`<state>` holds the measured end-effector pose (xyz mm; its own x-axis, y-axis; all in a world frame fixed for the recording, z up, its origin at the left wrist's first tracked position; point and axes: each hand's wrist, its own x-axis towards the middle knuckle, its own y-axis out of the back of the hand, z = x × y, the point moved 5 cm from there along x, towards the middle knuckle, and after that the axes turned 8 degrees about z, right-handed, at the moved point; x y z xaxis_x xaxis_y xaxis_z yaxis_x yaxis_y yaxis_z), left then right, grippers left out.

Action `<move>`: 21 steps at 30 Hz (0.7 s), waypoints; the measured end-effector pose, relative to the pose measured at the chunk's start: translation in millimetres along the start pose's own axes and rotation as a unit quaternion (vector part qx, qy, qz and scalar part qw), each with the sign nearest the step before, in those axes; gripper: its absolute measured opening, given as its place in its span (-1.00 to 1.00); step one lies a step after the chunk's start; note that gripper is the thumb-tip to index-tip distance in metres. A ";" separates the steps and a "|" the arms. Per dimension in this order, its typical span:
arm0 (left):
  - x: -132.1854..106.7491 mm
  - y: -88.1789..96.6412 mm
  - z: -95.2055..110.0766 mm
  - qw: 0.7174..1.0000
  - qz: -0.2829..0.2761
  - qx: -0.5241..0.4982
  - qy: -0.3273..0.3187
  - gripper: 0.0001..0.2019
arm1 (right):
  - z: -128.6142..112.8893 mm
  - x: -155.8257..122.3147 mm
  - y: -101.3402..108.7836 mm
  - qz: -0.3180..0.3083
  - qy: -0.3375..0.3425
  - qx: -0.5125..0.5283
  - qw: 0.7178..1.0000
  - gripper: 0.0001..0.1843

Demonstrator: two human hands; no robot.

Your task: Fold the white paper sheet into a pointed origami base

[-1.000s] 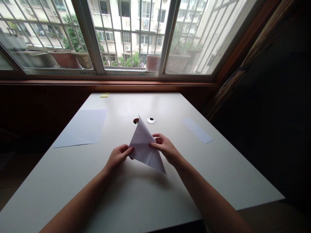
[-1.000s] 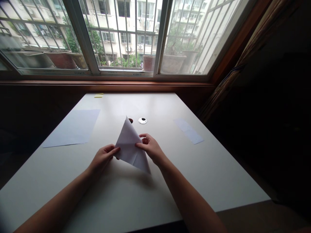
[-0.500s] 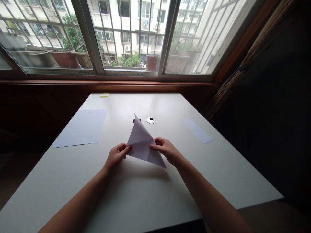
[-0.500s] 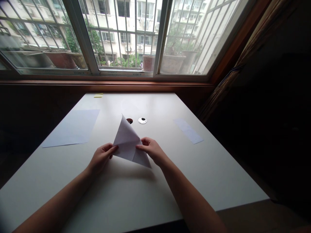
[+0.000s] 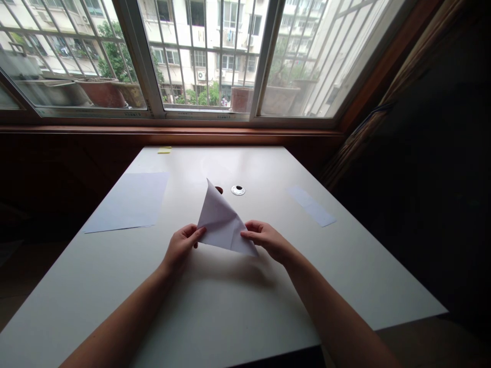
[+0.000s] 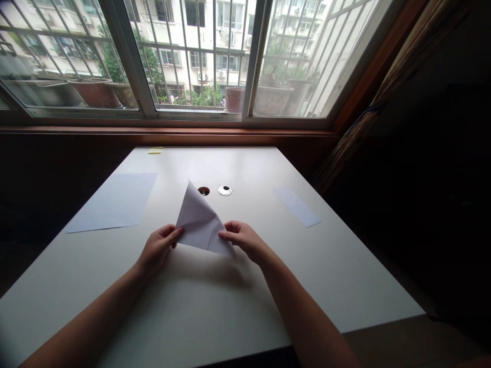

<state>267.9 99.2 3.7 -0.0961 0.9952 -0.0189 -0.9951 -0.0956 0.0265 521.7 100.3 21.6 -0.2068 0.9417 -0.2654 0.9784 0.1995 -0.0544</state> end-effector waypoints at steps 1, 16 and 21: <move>0.1 0.1 0.1 1.000 0.002 -0.003 -0.001 -0.67 | 1.6 -0.7 -1.0 -0.010 -0.007 -0.005 1.000 -0.59; -0.7 -1.4 1.7 0.999 -0.005 -0.016 0.033 -0.67 | 13.1 2.0 13.8 0.038 -0.020 -0.001 0.999 -0.46; 0.2 -0.6 -1.1 0.999 -0.005 -0.029 0.033 -0.69 | 10.0 0.4 11.6 0.034 -0.005 0.018 0.999 -0.42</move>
<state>268.4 99.4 2.5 -0.0851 0.9927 -0.0851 -0.9956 -0.0881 -0.0320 533.0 100.4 11.3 -0.1400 0.9502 -0.2784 0.9896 0.1251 -0.0706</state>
